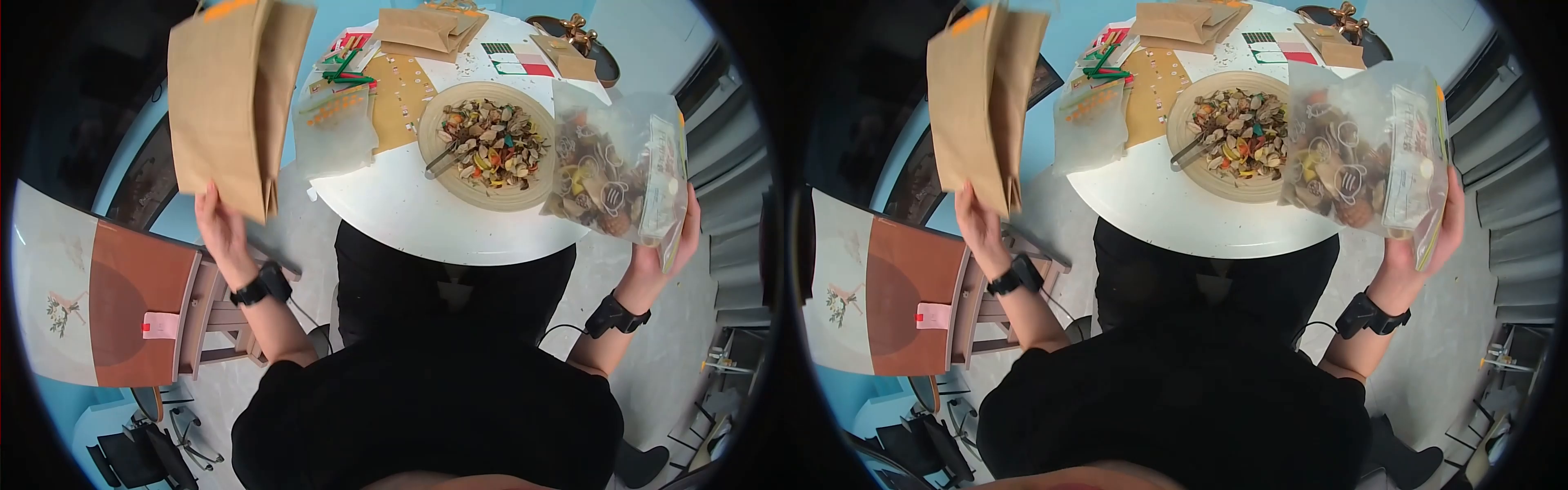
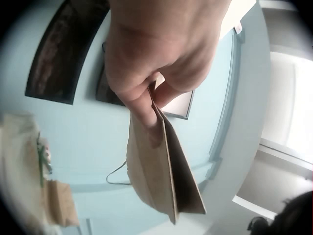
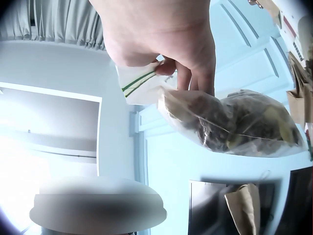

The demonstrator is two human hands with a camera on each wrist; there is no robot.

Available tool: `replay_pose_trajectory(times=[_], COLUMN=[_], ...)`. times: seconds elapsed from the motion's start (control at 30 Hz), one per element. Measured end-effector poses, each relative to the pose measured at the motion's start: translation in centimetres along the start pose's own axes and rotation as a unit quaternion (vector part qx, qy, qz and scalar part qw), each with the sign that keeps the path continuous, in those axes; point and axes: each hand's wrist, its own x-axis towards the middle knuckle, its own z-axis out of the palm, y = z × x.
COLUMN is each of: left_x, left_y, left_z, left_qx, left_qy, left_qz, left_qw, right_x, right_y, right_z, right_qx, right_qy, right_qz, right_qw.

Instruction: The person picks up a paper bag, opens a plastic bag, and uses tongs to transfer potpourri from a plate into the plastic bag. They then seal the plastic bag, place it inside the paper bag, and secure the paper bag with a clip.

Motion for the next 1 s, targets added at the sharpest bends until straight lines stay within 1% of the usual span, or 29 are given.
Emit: replay_pose_trajectory(times=[0.03, 0.1, 0.17, 0.23, 0.27, 0.3, 0.37, 0.43, 0.47, 0.5, 0.53, 0.6, 0.67, 0.7, 0.77, 0.87, 0.97, 1.0], left_x=[2.6, 7.7, 14.2, 19.8, 22.8, 25.5, 29.0, 28.8, 28.9, 28.8, 28.8, 28.9, 28.6, 28.4, 27.7, 25.2, 22.4, 22.4], left_y=[-1.0, -3.4, -6.9, -10.8, -13.4, -15.9, -21.7, -26.5, -28.8, -30.8, -32.6, -34.7, -35.2, -35.4, -34.4, -33.4, -33.1, -34.1], left_z=[1.3, 7.3, 12.1, 18.2, 20.6, 22.9, 26.7, 29.6, 30.2, 29.9, 29.0, 27.1, 24.9, 24.0, 22.8, 21.9, 21.4, 20.7], left_qx=[-0.008, -0.028, -0.061, -0.066, -0.047, -0.029, 0.018, 0.083, 0.118, 0.131, 0.145, 0.163, 0.169, 0.186, 0.221, 0.306, 0.325, 0.322], left_qy=[-0.019, -0.036, -0.109, -0.13, -0.134, -0.138, -0.189, -0.165, -0.153, -0.146, -0.137, -0.128, -0.125, -0.12, -0.111, -0.074, -0.074, -0.064], left_qz=[0.003, -0.005, -0.037, -0.068, -0.095, -0.122, -0.108, -0.16, -0.188, -0.206, -0.224, -0.265, -0.31, -0.304, -0.288, -0.305, -0.283, -0.282], left_qw=[1.0, 0.999, 0.991, 0.987, 0.985, 0.982, 0.976, 0.97, 0.963, 0.959, 0.954, 0.942, 0.927, 0.927, 0.925, 0.899, 0.899, 0.902], right_x=[-0.2, -0.7, -1.3, -1.8, -2.1, -2.2, -2.4, -3.4, -3.6, -3.8, -3.9, -3.4, -2.7, -2.6, -2.3, -1.9, -1.6, -1.6], right_y=[-0.3, -0.9, -1.2, -1.4, -1.4, -1.3, -1.1, -0.5, -0.6, -0.7, -0.9, -1.1, -1.8, -1.7, -1.4, -0.9, -0.2, 0.0], right_z=[0.2, -1.0, -2.0, -2.6, -2.9, -3.0, -3.5, -5.6, -6.0, -6.5, -6.6, -6.7, -6.0, -6.1, -6.4, -6.6, -7.0, -6.9], right_qx=[-0.011, -0.005, -0.012, -0.031, -0.05, -0.073, -0.122, -0.241, -0.273, -0.305, -0.311, -0.265, -0.159, -0.159, -0.158, -0.148, -0.132, -0.128], right_qy=[0.034, 0.033, 0.04, 0.057, 0.111, 0.147, 0.216, 0.237, 0.25, 0.263, 0.278, 0.3, 0.313, 0.317, 0.321, 0.302, 0.318, 0.31], right_qz=[-0.004, -0.001, 0.001, 0.002, -0.008, -0.009, -0.016, -0.079, -0.092, -0.104, -0.099, -0.062, 0.0, 0.003, 0.01, 0.032, 0.029, 0.038], right_qw=[0.999, 0.999, 0.999, 0.998, 0.993, 0.986, 0.969, 0.938, 0.924, 0.909, 0.903, 0.914, 0.936, 0.935, 0.934, 0.941, 0.938, 0.941])
